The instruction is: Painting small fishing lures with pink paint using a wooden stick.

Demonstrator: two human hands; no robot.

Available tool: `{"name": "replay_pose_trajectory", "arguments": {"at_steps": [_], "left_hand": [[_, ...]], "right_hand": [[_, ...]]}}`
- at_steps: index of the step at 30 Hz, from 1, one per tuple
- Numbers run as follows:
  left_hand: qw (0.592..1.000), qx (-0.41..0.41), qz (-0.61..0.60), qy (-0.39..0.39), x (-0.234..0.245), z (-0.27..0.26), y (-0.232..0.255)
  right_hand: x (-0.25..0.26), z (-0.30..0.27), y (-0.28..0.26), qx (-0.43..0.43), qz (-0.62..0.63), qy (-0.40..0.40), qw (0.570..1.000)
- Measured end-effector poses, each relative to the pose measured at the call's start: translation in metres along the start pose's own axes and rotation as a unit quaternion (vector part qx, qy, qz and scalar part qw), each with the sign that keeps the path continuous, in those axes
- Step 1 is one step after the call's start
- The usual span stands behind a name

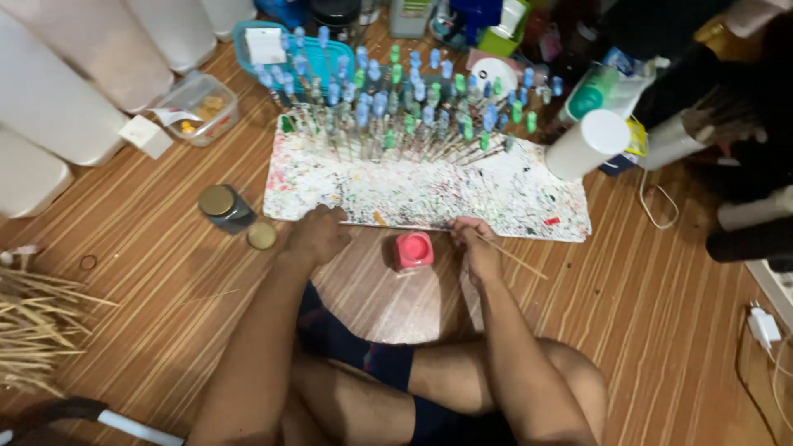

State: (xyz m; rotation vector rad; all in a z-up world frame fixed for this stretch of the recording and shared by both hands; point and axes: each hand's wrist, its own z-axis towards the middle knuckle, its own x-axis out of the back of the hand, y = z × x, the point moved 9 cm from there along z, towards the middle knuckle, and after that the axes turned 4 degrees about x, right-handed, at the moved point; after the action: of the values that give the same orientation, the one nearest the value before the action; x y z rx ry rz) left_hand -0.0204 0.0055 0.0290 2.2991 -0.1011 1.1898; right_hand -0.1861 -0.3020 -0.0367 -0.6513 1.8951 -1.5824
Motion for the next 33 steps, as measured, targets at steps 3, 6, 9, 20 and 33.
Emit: {"name": "replay_pose_trajectory", "arguments": {"at_steps": [3,6,9,20,33], "left_hand": [[0.998,-0.021,0.062,-0.006,-0.027,0.013,0.001],[0.999,-0.025,0.039,0.027,-0.033,0.015,-0.007],[0.998,0.001,-0.026,0.055,-0.039,0.023,-0.026],[0.985,-0.036,-0.1,0.138,-0.026,-0.006,0.003],[0.891,-0.281,-0.322,0.15,-0.004,-0.105,0.181]], "right_hand": [[-0.002,-0.015,0.003,-0.042,-0.039,0.024,0.998],[0.0,-0.019,0.024,-0.084,-0.031,0.034,0.995],[0.0,-0.026,0.02,-0.097,-0.02,0.044,0.994],[0.034,-0.009,0.045,-0.08,-0.053,0.124,0.988],[0.139,-0.152,-0.145,0.083,-0.167,0.177,0.966]]}}
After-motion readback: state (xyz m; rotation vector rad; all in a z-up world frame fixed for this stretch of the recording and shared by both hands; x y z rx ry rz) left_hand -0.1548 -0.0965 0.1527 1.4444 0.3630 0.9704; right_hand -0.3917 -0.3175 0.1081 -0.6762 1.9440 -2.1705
